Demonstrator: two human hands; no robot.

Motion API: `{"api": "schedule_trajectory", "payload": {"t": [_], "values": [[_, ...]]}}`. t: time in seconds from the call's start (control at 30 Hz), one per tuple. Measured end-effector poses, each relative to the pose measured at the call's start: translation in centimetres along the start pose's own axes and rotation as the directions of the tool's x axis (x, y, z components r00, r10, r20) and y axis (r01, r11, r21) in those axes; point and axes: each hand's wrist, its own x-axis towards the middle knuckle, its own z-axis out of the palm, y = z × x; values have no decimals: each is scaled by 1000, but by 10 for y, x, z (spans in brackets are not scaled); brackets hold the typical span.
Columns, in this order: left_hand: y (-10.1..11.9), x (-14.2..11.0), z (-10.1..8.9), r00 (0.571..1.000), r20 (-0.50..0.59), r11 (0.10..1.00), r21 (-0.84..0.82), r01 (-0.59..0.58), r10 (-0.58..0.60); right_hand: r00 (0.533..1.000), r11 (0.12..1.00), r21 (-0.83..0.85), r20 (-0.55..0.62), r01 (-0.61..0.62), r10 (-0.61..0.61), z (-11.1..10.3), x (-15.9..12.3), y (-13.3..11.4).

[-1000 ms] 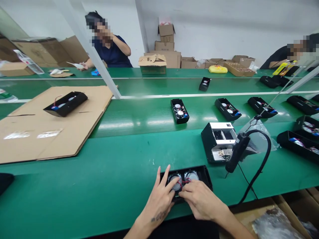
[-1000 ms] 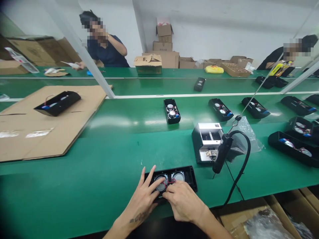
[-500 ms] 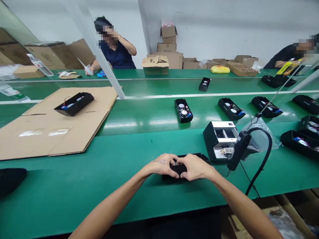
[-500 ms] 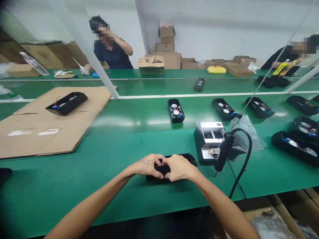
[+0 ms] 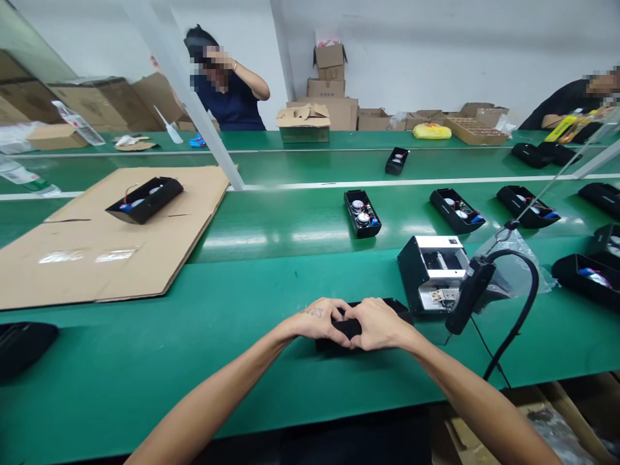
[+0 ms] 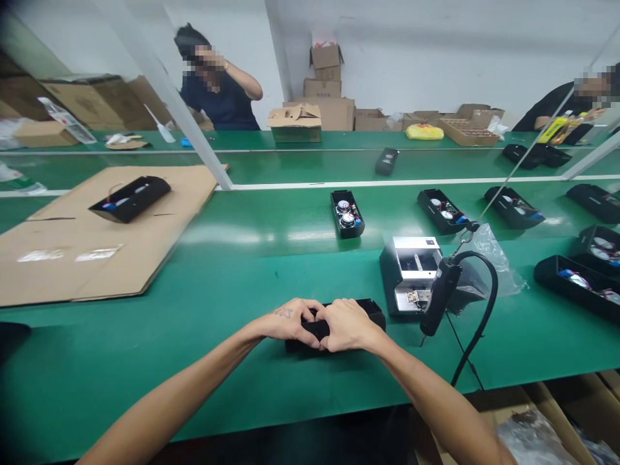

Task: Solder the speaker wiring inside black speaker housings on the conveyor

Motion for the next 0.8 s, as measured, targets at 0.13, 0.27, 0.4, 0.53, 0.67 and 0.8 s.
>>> {"api": "schedule_trajectory", "payload": {"t": [0.13, 0.27, 0.4, 0.53, 0.67, 0.8], "values": [[-2, 0, 1, 999, -1, 999, 19, -32, 32, 1000, 1000, -3, -15, 6, -6, 4, 1, -1], [-3, -2, 3, 998, -26, 995, 82, -61, 64, 999, 1000, -13, -30, 23, -23, 7, -4, -4], [-2, -13, 18, 990, -89, 979, 179, -94, 111, 969, 987, 10, -194, 160, -155, 17, -35, -4], [-8, -31, 49, 962, -140, 909, 382, -165, 233, 575, 961, 152, -818, 232, -10, 31, -84, 23], [-20, -44, 79, 888, -182, 746, 627, -226, 422, -71, 917, 394, -918, -61, 390, 36, -111, 78], [-29, -48, 93, 836, -194, 647, 728, -229, 514, 129, 744, 659, -733, -108, 668, 39, -113, 124]]}}
